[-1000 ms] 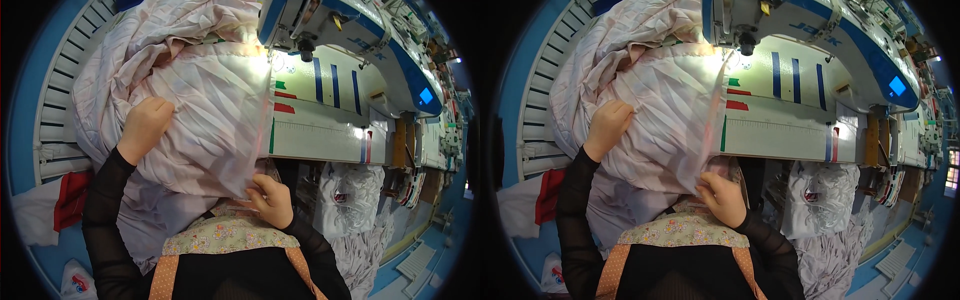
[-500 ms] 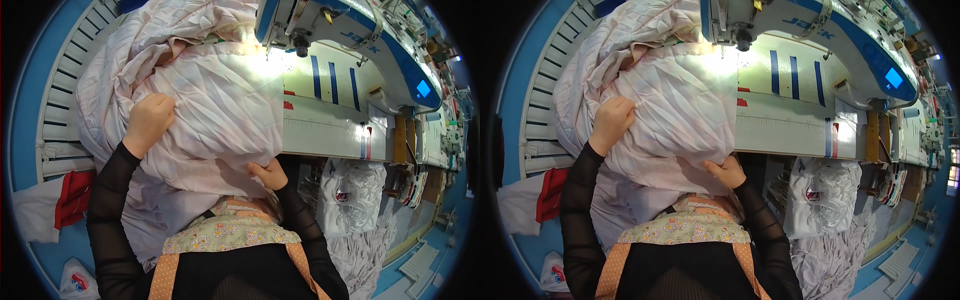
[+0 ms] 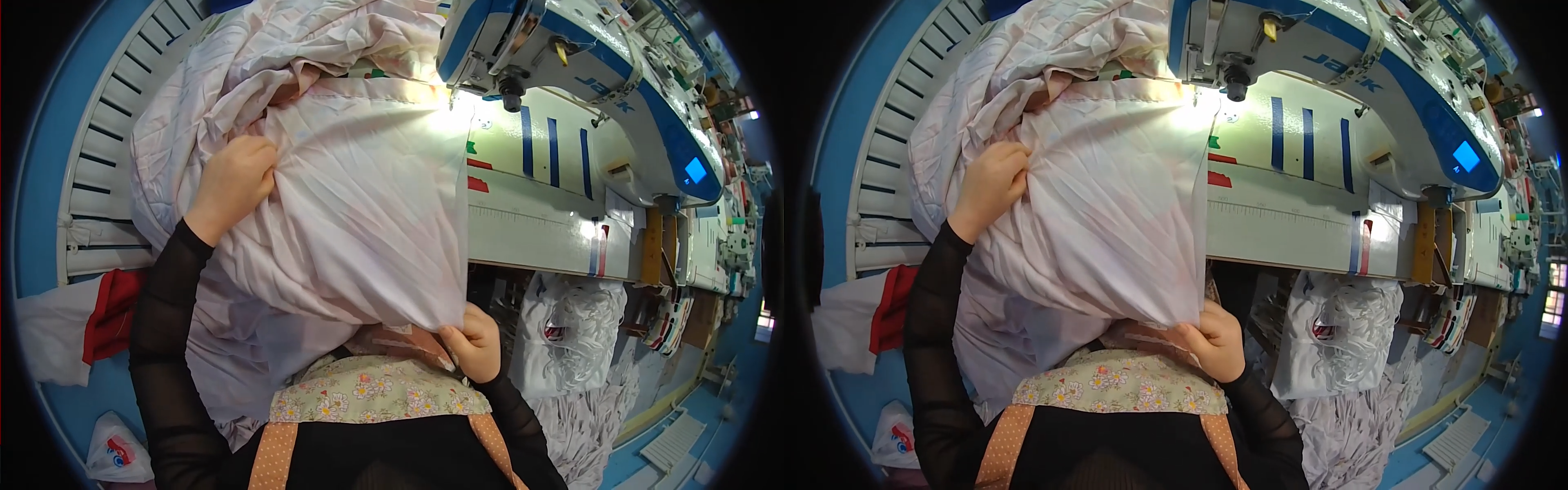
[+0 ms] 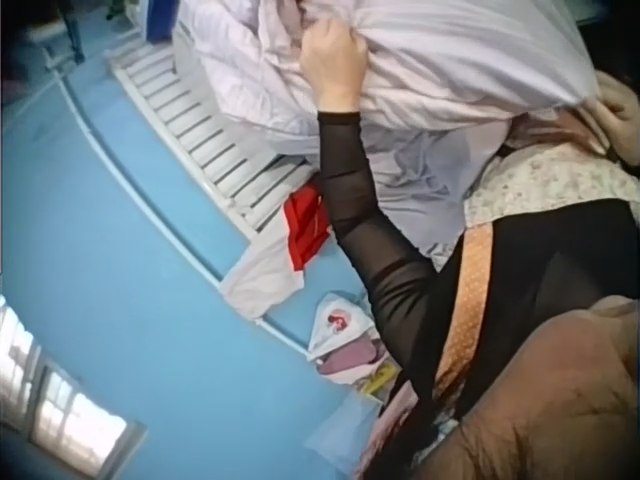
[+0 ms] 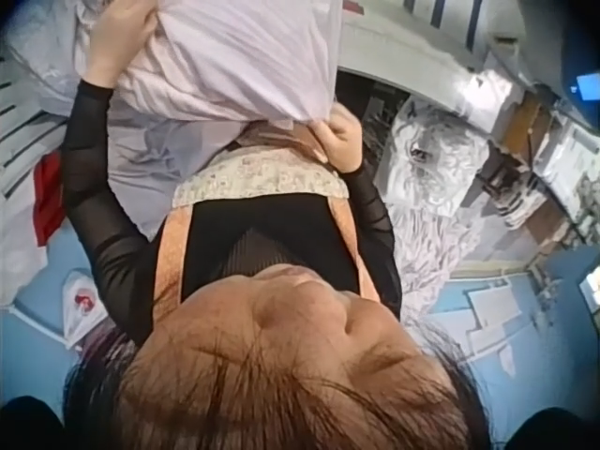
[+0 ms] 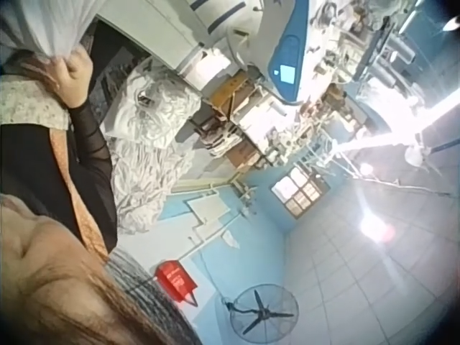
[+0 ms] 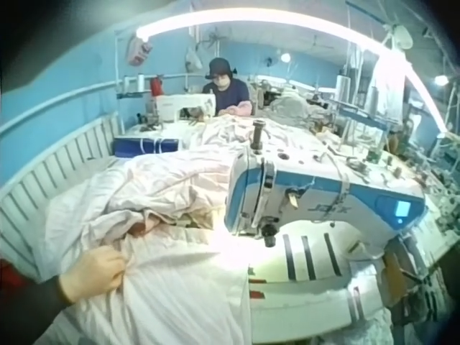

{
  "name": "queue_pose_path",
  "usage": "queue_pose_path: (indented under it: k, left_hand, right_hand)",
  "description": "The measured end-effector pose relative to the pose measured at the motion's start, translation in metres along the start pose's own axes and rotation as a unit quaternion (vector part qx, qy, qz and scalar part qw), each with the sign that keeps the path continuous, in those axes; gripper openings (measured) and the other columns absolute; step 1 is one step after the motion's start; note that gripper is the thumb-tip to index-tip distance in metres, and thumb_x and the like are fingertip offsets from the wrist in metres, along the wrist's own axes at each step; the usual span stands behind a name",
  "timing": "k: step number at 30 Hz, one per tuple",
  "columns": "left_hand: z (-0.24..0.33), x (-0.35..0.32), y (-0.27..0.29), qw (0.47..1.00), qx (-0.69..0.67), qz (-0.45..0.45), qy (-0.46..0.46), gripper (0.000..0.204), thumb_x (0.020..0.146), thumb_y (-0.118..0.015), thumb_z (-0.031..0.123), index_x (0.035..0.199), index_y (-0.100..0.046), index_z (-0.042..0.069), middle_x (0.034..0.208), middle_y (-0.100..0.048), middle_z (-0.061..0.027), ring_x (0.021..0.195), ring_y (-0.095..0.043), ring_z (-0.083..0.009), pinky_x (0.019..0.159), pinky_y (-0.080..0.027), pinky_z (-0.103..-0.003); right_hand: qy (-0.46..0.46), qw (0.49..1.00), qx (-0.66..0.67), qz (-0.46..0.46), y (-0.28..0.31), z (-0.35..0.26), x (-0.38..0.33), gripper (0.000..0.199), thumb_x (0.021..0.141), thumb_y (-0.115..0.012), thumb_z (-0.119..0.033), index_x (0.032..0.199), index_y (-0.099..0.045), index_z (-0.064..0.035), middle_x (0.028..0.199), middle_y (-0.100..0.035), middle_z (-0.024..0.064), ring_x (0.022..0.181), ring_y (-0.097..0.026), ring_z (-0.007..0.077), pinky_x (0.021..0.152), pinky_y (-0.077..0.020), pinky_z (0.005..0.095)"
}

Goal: Use an industrial sewing machine to hem and join large sections of fabric for pillow production.

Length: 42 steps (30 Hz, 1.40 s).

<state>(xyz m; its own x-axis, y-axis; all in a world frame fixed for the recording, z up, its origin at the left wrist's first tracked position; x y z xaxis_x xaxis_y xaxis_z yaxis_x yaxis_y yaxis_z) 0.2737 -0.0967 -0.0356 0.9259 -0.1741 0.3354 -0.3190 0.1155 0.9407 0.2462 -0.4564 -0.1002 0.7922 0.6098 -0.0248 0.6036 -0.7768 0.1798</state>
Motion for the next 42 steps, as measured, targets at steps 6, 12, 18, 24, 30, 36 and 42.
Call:
queue_pose_path:
  k: [6,12,18,24,30,36,42]
  left_hand:
    - [0.007,0.003,-0.009,0.999,-0.052,-0.006,0.007,0.011,0.075,-0.063,0.006,0.085,-0.06,0.004,0.1,-0.063,-0.0089,0.093,-0.059,-0.0295,0.082,-0.048,-0.038]
    - [-0.008,0.009,-0.016,0.999,-0.014,0.006,0.038,0.03,0.075,-0.063,0.009,0.104,-0.061,0.005,0.115,-0.06,-0.0154,0.103,-0.057,-0.0337,0.092,-0.045,-0.04]
    - [-0.02,0.022,-0.013,0.994,-0.009,-0.074,0.084,0.039,0.075,-0.062,0.012,0.113,-0.061,0.004,0.116,-0.059,-0.0175,0.104,-0.055,-0.0361,0.093,-0.045,-0.042]
    - [0.022,0.043,-0.027,0.992,-0.117,-0.03,0.021,0.051,0.082,-0.067,0.029,0.127,-0.055,0.007,0.13,-0.051,-0.0169,0.117,-0.048,-0.0372,0.098,-0.04,-0.043]
    - [-0.002,0.032,-0.038,0.985,-0.005,-0.133,0.106,0.06,0.084,-0.064,0.038,0.134,-0.048,0.008,0.139,-0.043,-0.0177,0.131,-0.038,-0.0369,0.105,-0.035,-0.048]
    - [0.069,0.093,-0.029,0.988,-0.135,-0.047,-0.05,0.062,0.087,-0.061,0.035,0.138,-0.044,0.003,0.141,-0.044,-0.0178,0.135,-0.036,-0.0332,0.11,-0.029,-0.048]
    - [0.052,0.077,-0.085,0.994,-0.012,-0.094,-0.059,0.071,0.091,-0.049,0.049,0.147,-0.033,0.008,0.153,-0.031,-0.0124,0.142,-0.025,-0.0333,0.114,-0.017,-0.05]
  right_hand:
    - [-0.113,0.99,0.066,0.05,-0.001,0.025,-0.017,0.013,0.082,-0.066,-0.011,0.077,-0.068,0.0009,0.077,-0.062,0.0094,0.069,-0.058,0.0206,0.063,-0.0427,0.0306]
    - [-0.18,0.978,0.099,0.046,-0.015,0.08,-0.015,0.019,0.085,-0.069,-0.014,0.087,-0.07,0.0051,0.087,-0.065,0.0084,0.079,-0.061,0.0168,0.071,-0.0455,0.0276]
    - [-0.191,0.973,0.123,0.027,-0.023,0.084,-0.003,0.021,0.084,-0.07,-0.012,0.084,-0.067,0.0088,0.081,-0.061,0.0021,0.073,-0.053,0.0083,0.064,-0.0406,0.0248]
    - [-0.172,0.979,0.105,0.005,-0.025,0.093,0.0,0.021,0.083,-0.072,-0.013,0.089,-0.069,0.0075,0.086,-0.066,0.0044,0.078,-0.059,0.0102,0.07,-0.0448,0.0256]
    - [-0.175,0.982,0.069,-0.02,-0.023,0.095,0.003,0.019,0.082,-0.072,-0.014,0.093,-0.071,0.0017,0.093,-0.067,0.011,0.082,-0.064,0.0191,0.074,-0.047,0.0277]
    - [-0.107,0.994,0.009,0.001,-0.024,0.108,0.019,0.023,0.084,-0.068,-0.022,0.083,-0.071,0.0007,0.081,-0.061,0.0152,0.072,-0.057,0.0286,0.066,-0.0453,0.037]
    - [-0.128,0.98,-0.08,0.13,0.054,0.143,-0.02,0.014,0.079,-0.072,-0.018,0.083,-0.072,-0.0036,0.083,-0.067,0.0123,0.081,-0.064,0.0274,0.071,-0.0506,0.0362]
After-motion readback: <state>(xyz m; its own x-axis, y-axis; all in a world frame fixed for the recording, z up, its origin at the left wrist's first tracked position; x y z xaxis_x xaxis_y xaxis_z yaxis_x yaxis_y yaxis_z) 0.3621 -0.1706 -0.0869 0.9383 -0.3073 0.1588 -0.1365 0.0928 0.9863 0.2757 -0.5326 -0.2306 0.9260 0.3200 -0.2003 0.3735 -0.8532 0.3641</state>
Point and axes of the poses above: each hand's wrist, its own x-axis towards the middle knuckle, its own y-axis out of the back of the hand, z = x × y, the point moved 5 cm from there along x, towards the middle knuckle
